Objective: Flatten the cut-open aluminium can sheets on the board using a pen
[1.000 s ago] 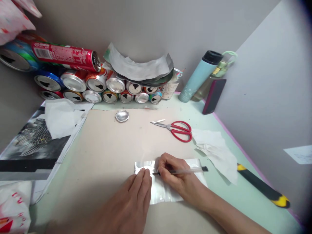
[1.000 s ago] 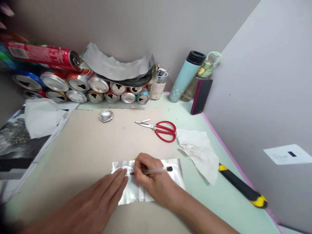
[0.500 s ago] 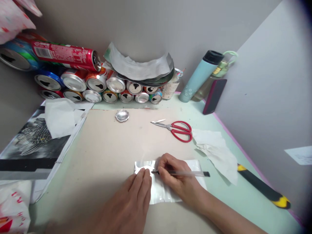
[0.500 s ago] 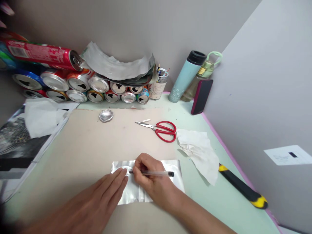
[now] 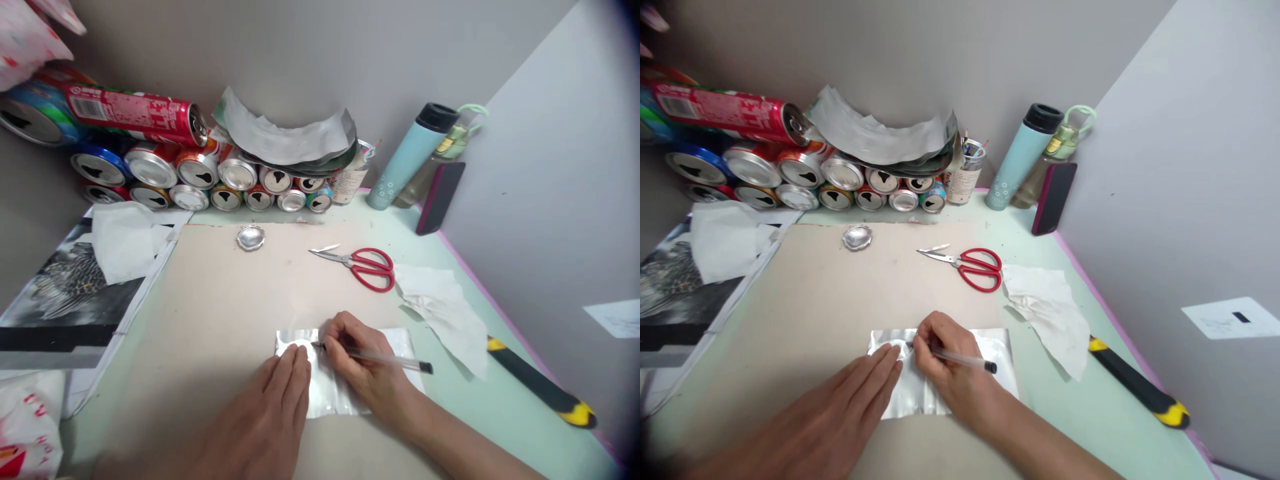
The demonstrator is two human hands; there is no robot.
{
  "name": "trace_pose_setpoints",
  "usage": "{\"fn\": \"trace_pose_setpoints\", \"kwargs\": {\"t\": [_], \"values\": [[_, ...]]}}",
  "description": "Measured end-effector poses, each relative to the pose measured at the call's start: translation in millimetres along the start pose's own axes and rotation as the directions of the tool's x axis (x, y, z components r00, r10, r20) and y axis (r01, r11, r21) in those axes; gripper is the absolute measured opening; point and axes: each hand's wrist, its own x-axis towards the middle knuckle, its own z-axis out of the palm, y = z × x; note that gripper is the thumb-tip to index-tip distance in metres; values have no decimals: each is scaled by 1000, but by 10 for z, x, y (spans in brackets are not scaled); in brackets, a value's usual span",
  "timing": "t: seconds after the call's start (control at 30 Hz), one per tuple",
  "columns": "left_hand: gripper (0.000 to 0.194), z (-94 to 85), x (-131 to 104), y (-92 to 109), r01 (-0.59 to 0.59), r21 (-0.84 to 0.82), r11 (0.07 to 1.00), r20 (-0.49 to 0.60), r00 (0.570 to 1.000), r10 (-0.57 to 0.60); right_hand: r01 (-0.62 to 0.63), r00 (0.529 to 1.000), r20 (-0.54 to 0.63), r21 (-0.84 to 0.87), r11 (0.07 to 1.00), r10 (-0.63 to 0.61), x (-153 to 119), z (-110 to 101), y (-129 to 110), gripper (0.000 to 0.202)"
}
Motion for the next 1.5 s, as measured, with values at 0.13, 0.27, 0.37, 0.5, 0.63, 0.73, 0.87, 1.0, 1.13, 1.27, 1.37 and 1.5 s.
{"fn": "trace_pose_setpoints", "kwargs": {"t": [0.13, 0.27, 0.37, 0.5, 0.63, 0.73, 0.87, 1.0, 1.13, 1.27, 1.37, 1.5], "values": [[47, -25, 17, -8, 7, 6, 1000, -30, 1000, -7, -2, 1000, 1, 7, 1000, 2, 1, 1, -2, 21], [44, -46, 37, 3, 17, 34, 999, -54, 998, -15, -15, 1000, 23, 9, 1000, 14, -2, -16, -14, 19], [44, -35, 41, 12, 23, 44, 999, -63, 998, -20, -8, 999, 50, 7, 1000, 8, 1, -29, -23, 19], [46, -10, 25, 9, -7, 41, 999, -33, 999, 9, 4, 997, 82, 3, 1000, -4, 17, -44, -43, 20], [49, -2, 1, 2, -20, 18, 1000, 0, 1000, 20, 10, 994, 108, -13, 1000, -8, 19, -72, -67, 20], [50, -7, -1, -4, -10, 0, 1000, 18, 1000, 10, 8, 991, 134, -16, 1000, -6, 18, -99, -80, 20], [48, -18, 12, -10, -6, -11, 1000, 5, 1000, 7, 13, 989, 147, -17, 1000, -10, 28, -114, -89, 21], [48, -18, 17, -1, -10, -25, 1000, -6, 1000, 10, 13, 992, 125, -5, 1000, -12, 31, -91, -75, 20], [47, -22, 11, 13, -18, 6, 1000, -9, 1000, 18, 13, 996, 94, -9, 1000, -12, 22, -55, -53, 20], [47, -27, 10, 12, -15, 15, 1000, -21, 1000, 16, 9, 998, 59, -22, 1000, -8, 14, -29, -50, 18], [46, -30, 12, 7, -6, 7, 1000, -17, 1000, 6, 9, 999, 32, -33, 999, -8, 9, -19, -52, 17], [46, -40, 11, 3, -6, -3, 1000, -5, 1000, 6, 13, 1000, 12, -44, 999, -13, 2, -5, -43, 18]]}}
